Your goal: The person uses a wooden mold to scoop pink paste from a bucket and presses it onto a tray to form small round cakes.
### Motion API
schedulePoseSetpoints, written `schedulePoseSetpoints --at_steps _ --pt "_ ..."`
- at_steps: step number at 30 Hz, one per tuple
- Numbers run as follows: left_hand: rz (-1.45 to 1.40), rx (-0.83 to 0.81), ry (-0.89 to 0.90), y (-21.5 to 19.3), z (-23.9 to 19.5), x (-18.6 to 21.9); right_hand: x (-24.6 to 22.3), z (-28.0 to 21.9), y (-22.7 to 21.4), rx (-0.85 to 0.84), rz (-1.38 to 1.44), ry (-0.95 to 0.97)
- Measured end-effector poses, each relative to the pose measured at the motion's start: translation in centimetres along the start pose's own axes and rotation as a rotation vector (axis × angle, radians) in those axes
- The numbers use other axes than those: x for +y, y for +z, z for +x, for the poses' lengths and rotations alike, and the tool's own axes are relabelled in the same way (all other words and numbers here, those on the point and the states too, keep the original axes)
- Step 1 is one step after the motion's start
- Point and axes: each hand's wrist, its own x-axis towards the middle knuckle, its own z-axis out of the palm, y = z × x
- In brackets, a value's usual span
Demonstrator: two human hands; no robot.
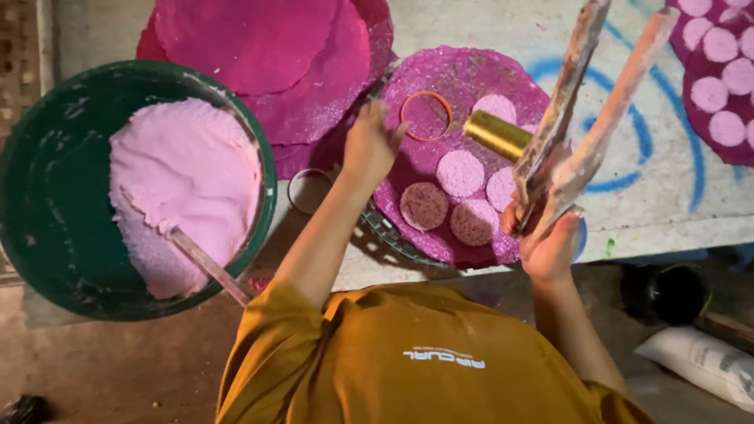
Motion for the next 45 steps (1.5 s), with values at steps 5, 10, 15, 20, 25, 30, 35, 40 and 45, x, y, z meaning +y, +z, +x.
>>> schedulePoseSetpoints --at_steps 5,10,15,20,25,30,35,40,45 --pt "0.23 -0.035 0.022 2.0 3.5 -0.4 0.0 -2.7 -2.4 0.043 -0.023 0.012" --pt "0.196 -0.103 -0.019 -0.5 -0.1 -1.3 -0.3 -5.3 -5.3 0.195 -0.034 -0.001" --pt "0.186 -0.092 -0.006 -2.0 -2.8 0.0 0.3 -5.1 -6.0 0.216 -0.095 0.008" --pt "0.066 -0.092 -0.04 -4.2 -2.6 1.9 -0.2 -2.9 -4.7 0.07 -0.166 0.105" --pt "-1.303 -0.203 -0.198 -4.1 0.1 4.2 -3.1 4.2 -1.1 -0.337 -0.638 0.546" --pt "-1.935 -0.029 -0.158 -2.2 2.0 5.5 -6.8 12.1 4.4 -0.494 -0.81 0.946" --pt "-2.093 0.165 -0.165 -2.9 3.4 3.5 -8.0 14.9 8.5 -0.596 -1.329 0.691" --pt "-2.114 0.216 -0.153 -3.8 2.7 1.4 -6.3 14.5 10.1 -0.624 -1.317 0.558" --pt "-2.121 0.277 -0.231 -1.9 2.1 1.2 -6.4 14.7 9.2 -0.617 -1.36 0.583"
